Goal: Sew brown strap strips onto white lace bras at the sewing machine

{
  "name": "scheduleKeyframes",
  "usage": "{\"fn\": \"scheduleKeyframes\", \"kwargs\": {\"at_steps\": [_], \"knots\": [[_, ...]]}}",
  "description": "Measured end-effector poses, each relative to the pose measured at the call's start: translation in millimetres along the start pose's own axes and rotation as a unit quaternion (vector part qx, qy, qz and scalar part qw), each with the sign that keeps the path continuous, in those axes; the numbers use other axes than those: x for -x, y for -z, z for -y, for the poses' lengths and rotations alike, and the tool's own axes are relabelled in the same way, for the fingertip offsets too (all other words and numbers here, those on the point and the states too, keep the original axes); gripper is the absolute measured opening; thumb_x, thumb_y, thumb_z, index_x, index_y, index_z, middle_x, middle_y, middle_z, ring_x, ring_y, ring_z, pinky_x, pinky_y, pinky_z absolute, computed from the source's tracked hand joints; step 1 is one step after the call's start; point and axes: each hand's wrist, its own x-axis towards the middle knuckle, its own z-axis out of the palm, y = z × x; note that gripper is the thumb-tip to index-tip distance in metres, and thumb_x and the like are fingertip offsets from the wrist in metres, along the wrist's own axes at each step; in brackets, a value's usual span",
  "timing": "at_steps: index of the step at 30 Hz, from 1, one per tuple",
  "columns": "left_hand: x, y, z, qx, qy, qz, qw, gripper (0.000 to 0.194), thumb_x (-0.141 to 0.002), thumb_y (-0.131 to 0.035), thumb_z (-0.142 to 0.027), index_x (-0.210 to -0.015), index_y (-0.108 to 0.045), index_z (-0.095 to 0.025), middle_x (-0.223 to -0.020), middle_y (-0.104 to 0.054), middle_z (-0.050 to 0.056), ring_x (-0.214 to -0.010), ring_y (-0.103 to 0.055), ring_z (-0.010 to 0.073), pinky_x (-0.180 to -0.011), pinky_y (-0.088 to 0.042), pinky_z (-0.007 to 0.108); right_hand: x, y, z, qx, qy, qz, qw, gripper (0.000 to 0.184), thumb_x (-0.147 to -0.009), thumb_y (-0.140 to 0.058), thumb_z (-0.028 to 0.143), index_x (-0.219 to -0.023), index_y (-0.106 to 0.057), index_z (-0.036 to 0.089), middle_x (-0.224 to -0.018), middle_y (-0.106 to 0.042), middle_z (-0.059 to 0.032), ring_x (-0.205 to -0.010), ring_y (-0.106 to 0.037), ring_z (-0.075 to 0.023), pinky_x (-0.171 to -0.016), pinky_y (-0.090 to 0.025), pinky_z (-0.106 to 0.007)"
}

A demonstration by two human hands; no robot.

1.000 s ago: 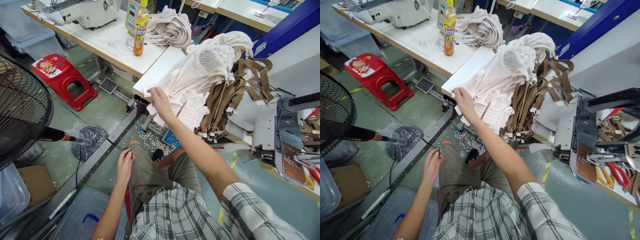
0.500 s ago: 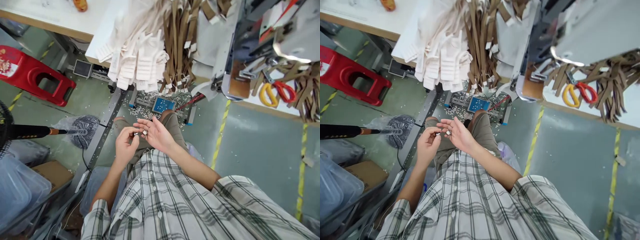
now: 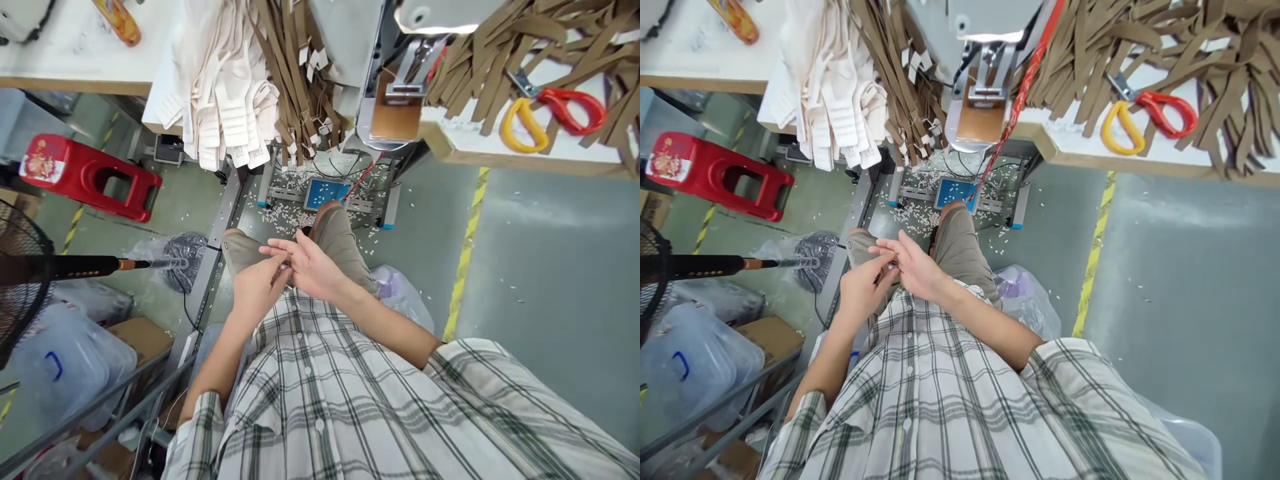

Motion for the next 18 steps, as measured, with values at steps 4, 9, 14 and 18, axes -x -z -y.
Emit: {"fn": "scheduleKeyframes", "kwargs": {"at_steps": [4,9,14,18], "knots": [[-3,1.1,-1,-0.027,-0.051,0.001,0.998,0.022,-0.095,-0.059,-0.031,-0.110,-0.072,-0.021,-0.085,-0.077,0.003,-0.072,-0.069,0.0171,-0.063,-0.042,0.025,7,19,-4,-0.003,0.023,0.019,1.000,0.021,-0.092,-0.058,0.031,-0.108,-0.068,0.022,-0.126,-0.069,-0.0025,-0.099,-0.066,-0.0116,-0.084,-0.055,-0.024],[-4,3.2,-11,-0.034,-0.027,0.020,0.999,0.029,-0.093,-0.062,-0.028,-0.118,-0.069,-0.017,-0.075,-0.072,0.001,-0.064,-0.065,0.0146,-0.060,-0.042,0.024,12,35,-9,0.004,0.051,0.038,0.998,0.032,-0.078,-0.075,0.015,-0.108,-0.068,0.023,-0.130,-0.067,-0.0014,-0.101,-0.067,-0.0104,-0.085,-0.057,-0.019],[-9,6.7,-18,0.030,-0.003,0.041,0.999,0.023,-0.093,-0.061,-0.025,-0.112,-0.071,-0.019,-0.076,-0.071,0.000,-0.064,-0.063,0.0119,-0.061,-0.045,0.022,10,45,-9,-0.052,0.026,0.060,0.997,0.041,-0.074,-0.080,0.015,-0.110,-0.064,0.025,-0.123,-0.070,0.0009,-0.102,-0.068,-0.0088,-0.084,-0.058,-0.016],[-11,10.0,-14,0.078,-0.040,0.038,0.995,0.025,-0.094,-0.060,-0.025,-0.116,-0.071,-0.019,-0.081,-0.074,0.001,-0.065,-0.063,0.0114,-0.065,-0.048,0.022,6,54,-6,0.020,-0.057,0.102,0.993,0.032,-0.075,-0.083,0.030,-0.101,-0.069,0.019,-0.094,-0.073,-0.0001,-0.081,-0.069,-0.0079,-0.075,-0.059,-0.017]]}}
